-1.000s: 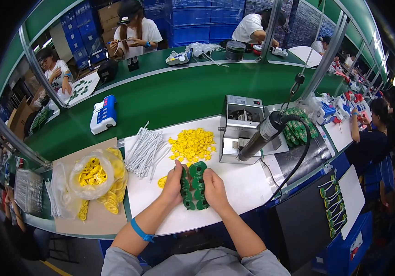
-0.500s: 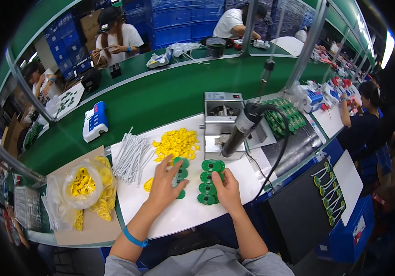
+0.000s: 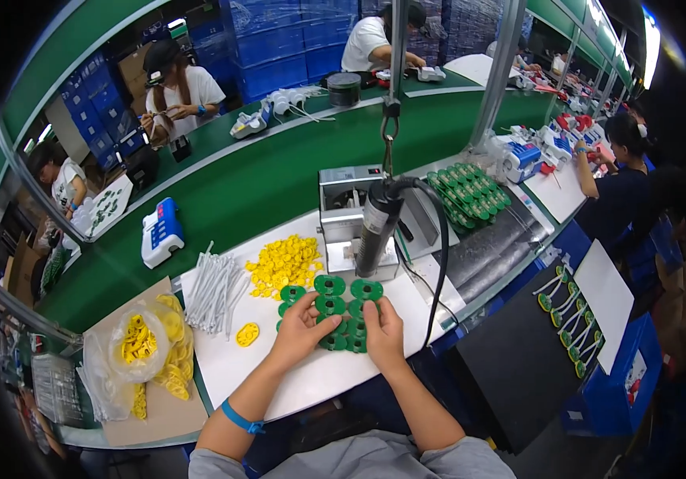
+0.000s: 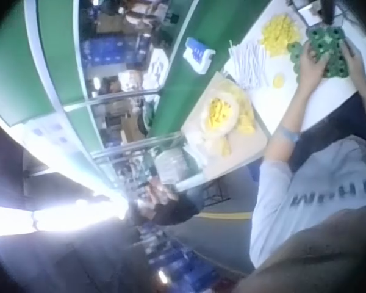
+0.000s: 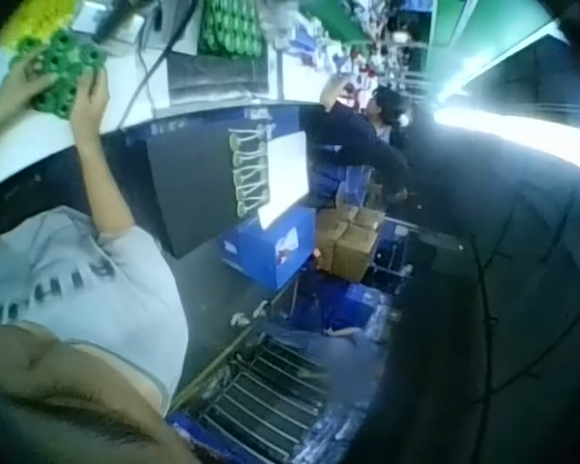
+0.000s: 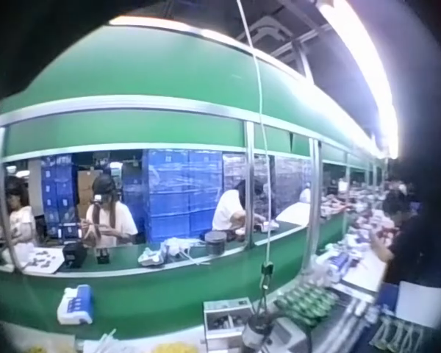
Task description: The person assembles small yellow plastic parts onto green printed circuit boards using an electric screwdriver to secure them with screws.
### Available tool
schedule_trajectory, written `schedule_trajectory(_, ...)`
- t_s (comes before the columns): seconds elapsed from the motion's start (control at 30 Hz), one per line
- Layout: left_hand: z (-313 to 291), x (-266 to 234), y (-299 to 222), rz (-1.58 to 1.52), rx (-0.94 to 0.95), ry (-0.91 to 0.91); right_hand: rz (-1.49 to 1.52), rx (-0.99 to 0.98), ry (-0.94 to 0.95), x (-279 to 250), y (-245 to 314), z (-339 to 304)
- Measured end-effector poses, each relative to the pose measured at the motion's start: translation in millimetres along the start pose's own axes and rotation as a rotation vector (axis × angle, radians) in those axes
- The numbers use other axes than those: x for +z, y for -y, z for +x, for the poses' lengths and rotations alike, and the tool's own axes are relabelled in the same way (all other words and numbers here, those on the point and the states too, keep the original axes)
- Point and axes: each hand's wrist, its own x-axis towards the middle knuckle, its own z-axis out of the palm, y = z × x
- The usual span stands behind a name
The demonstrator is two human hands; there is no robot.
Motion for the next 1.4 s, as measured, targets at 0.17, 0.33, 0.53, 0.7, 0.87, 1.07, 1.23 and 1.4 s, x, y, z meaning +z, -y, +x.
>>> schedule_trajectory(0.17, -4, -7, 7, -0.046, 0.003, -0.024, -0.172, 0.004, 0.066, 6, 3, 0)
schedule_trajectory(0.33, -3, -21, 21, -0.036, 0.025, -0.026, -0.040, -0.005, 0.107, 18, -1, 0)
schedule_trajectory(0.53, -8, -28, 18, 0.029, -0.008, -0.018, -0.253, -0.106, 0.112, 16, -11, 3)
schedule_trajectory(0.7, -15, -23, 8, -0.009, -0.038, 0.024, -0.242, -0.177, 0.059, 6, -15, -1)
schedule_trajectory(0.87, -20, -14, -3, 0.194, 0.021, 0.193, -0.111, -0.036, 0.071, -6, -2, 1)
schedule_trajectory(1.07, -19, -15, 1, -0.038, -0.132, 0.250, -0.311, 0.074, 0.181, -12, 13, 1)
schedule_trajectory(1.23, -19, -25, 15, -0.393, -0.219, 0.186, -0.182, -0.003, 0.016, -2, 3, -2)
schedule_trajectory(1.4, -22, -19, 21, -0.609, -0.212, 0.130, -0.088, -0.059, -0.099, -2, -7, -3)
